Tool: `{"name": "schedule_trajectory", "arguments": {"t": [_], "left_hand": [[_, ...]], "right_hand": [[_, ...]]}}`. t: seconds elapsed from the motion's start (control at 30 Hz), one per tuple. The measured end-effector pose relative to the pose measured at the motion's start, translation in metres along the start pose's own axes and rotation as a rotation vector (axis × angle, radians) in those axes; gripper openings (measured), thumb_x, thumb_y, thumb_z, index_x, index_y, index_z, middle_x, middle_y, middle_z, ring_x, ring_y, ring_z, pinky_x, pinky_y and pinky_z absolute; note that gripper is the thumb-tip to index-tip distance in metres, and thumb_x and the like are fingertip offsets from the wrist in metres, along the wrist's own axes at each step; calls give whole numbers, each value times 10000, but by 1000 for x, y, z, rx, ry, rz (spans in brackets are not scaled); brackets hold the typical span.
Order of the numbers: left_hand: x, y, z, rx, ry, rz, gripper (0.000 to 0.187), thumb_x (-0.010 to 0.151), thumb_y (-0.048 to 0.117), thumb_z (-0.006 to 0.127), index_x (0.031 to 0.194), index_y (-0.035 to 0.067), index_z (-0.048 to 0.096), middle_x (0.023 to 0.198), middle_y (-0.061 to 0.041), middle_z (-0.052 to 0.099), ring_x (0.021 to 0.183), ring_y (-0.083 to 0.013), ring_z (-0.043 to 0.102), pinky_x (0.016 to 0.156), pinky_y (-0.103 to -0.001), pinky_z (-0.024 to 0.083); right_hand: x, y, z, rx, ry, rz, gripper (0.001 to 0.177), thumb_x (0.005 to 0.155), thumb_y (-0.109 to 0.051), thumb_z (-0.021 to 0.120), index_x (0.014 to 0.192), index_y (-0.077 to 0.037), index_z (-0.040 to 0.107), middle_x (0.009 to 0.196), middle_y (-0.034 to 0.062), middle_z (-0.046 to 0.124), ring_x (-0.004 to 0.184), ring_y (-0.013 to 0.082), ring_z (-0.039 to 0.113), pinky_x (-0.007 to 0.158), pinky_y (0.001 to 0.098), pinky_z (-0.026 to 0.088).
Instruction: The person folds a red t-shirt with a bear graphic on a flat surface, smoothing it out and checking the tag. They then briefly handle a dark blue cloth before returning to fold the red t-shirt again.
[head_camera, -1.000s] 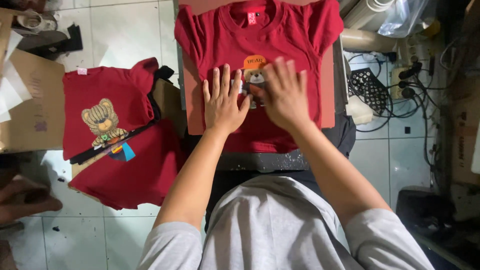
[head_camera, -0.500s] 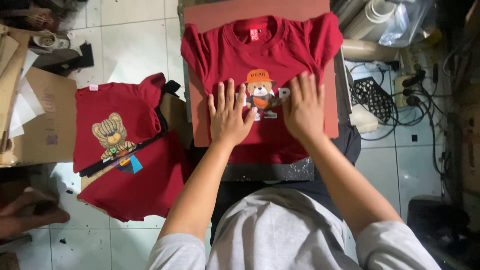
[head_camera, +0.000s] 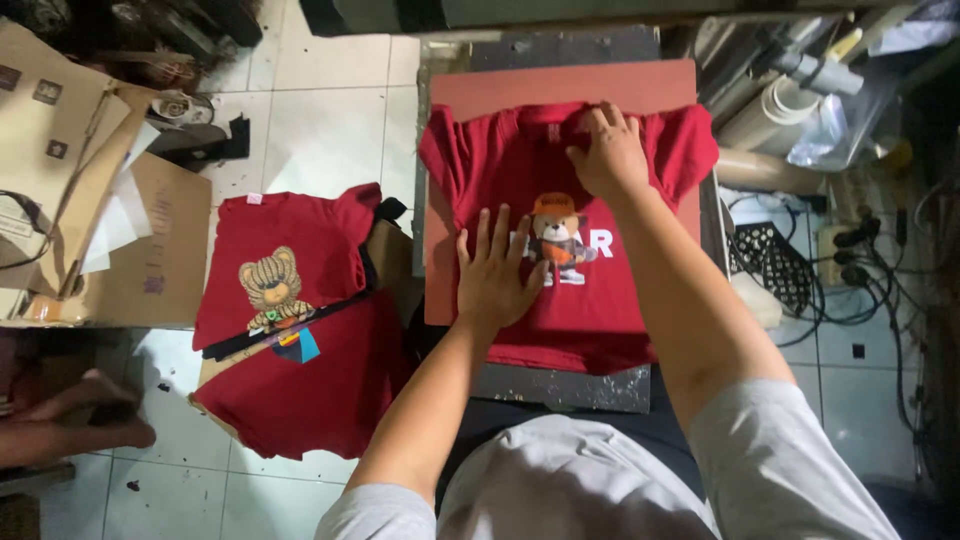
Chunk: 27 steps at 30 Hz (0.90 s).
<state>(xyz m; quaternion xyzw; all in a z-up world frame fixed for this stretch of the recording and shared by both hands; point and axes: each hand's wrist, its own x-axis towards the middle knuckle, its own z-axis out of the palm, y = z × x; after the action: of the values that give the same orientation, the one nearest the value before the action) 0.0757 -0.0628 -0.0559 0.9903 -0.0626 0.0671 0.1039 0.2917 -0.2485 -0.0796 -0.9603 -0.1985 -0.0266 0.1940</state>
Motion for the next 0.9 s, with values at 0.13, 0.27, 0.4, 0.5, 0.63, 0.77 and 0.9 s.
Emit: {"name": "schedule_trajectory", "arguments": {"t": [0.13, 0.27, 0.4, 0.5, 0.63, 0.77, 0.9], "left_hand": [[-1, -2, -1, -55, 26, 19, 714, 1000, 567, 479, 1591, 190, 344, 1656, -167, 309, 1555, -412, 225, 1190, -684, 206], [-2, 2, -13, -46, -51, -7, 709, 981, 578, 468, 1568, 188, 391, 1680, -151, 273, 1557, -379, 214, 1200, -653, 174], [4, 1, -13, -88, -135, -67, 698, 959, 601, 472, 1532, 205, 431, 1603, -152, 416, 1519, -345, 325, 1192, -632, 197], [-7, -11, 29, -165, 224, 49, 817, 822, 550, 685, 1464, 112, 433, 1440, -205, 548, 1353, -344, 536, 1149, -586, 335], [-13, -18, 37, -255, 313, 72, 762, 716, 321, 800, 1398, 148, 507, 1282, -124, 605, 1220, -300, 608, 1056, -487, 450], [-19, -10, 22, -455, 412, 77, 537, 839, 193, 736, 1346, 113, 575, 1241, -132, 615, 1178, -317, 623, 987, -449, 501], [-45, 6, 10, -788, 352, -71, 455, 892, 119, 712, 1328, 97, 586, 1199, -129, 613, 1150, -333, 623, 977, -427, 533]], "right_hand": [[-8, 27, 30, -35, 49, 87, 212, 919, -304, 748, 1045, -275, 580, 1145, 6, 562, 1002, 301, 695, 748, 461, 589], [-87, -18, 27, 128, 127, 148, 498, 852, -282, 753, 1245, -148, 478, 1036, 206, 616, 945, 470, 690, 746, 599, 547], [-201, -40, 50, -16, 134, 17, 172, 868, -344, 708, 869, -199, 615, 868, 47, 624, 893, 322, 674, 773, 489, 509], [-244, -48, 45, 60, 88, 31, 215, 887, -451, 689, 955, -248, 667, 920, -20, 621, 841, 273, 683, 726, 437, 507], [-241, -43, 39, 125, 72, 4, 228, 865, -421, 715, 954, -213, 684, 913, 26, 614, 853, 341, 679, 749, 476, 516], [-228, -49, 31, 168, 10, 15, 298, 865, -427, 735, 978, -151, 716, 948, 106, 677, 983, 394, 697, 802, 527, 528], [-230, -44, 23, 274, 1, 78, 429, 919, -444, 723, 1144, -79, 731, 1113, 170, 738, 1189, 412, 659, 948, 541, 530]]}}
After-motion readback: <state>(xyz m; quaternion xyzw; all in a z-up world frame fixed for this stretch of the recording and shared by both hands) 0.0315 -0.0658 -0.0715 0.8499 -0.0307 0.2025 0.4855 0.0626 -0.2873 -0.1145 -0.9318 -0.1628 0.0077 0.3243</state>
